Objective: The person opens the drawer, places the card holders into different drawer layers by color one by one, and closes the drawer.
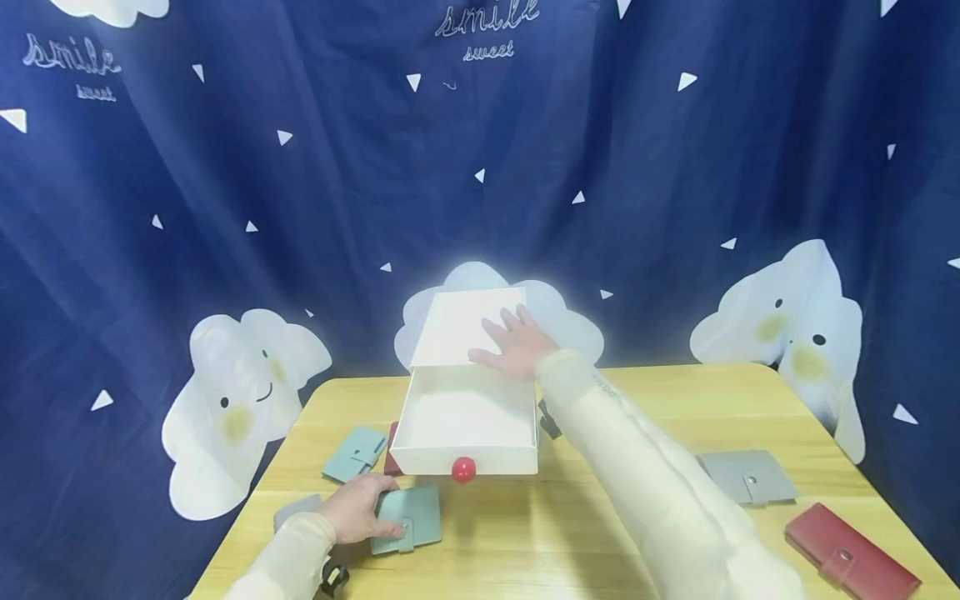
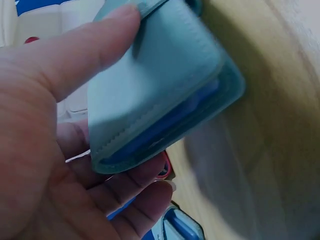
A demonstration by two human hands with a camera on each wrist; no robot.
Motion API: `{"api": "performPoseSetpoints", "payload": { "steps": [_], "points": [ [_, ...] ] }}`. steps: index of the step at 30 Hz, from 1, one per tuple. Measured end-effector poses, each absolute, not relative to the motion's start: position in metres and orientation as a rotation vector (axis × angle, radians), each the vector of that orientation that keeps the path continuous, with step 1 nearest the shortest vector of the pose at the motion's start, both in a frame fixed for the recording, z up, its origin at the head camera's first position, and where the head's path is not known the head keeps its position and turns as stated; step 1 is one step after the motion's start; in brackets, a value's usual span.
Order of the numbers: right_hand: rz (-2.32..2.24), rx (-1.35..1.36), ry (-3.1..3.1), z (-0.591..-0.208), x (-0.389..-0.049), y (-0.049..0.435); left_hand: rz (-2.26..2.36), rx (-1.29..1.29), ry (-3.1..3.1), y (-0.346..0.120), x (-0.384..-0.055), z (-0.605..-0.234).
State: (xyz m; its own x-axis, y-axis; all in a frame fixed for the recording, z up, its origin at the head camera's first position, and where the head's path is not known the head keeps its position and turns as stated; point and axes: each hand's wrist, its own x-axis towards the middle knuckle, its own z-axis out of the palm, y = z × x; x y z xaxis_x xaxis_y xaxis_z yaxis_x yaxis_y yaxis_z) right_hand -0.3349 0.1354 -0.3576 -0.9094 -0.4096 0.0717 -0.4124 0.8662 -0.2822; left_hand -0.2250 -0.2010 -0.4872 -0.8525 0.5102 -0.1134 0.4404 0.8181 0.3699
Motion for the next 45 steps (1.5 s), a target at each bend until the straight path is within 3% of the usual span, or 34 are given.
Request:
{"api": "performPoseSetpoints", "payload": {
  "steps": [22,45],
  "points": [
    [0.52,0.652,-3.047,-0.356,-0.321,0.133,0.584,0.803,2.657,-0.214,-0.217,-0.479],
    [0.442,0.657,-3.061,-0.356,-0.338,0.137,0.701,0.796,2.641,-0.214,-0.221,-0.472]
  ]
}}
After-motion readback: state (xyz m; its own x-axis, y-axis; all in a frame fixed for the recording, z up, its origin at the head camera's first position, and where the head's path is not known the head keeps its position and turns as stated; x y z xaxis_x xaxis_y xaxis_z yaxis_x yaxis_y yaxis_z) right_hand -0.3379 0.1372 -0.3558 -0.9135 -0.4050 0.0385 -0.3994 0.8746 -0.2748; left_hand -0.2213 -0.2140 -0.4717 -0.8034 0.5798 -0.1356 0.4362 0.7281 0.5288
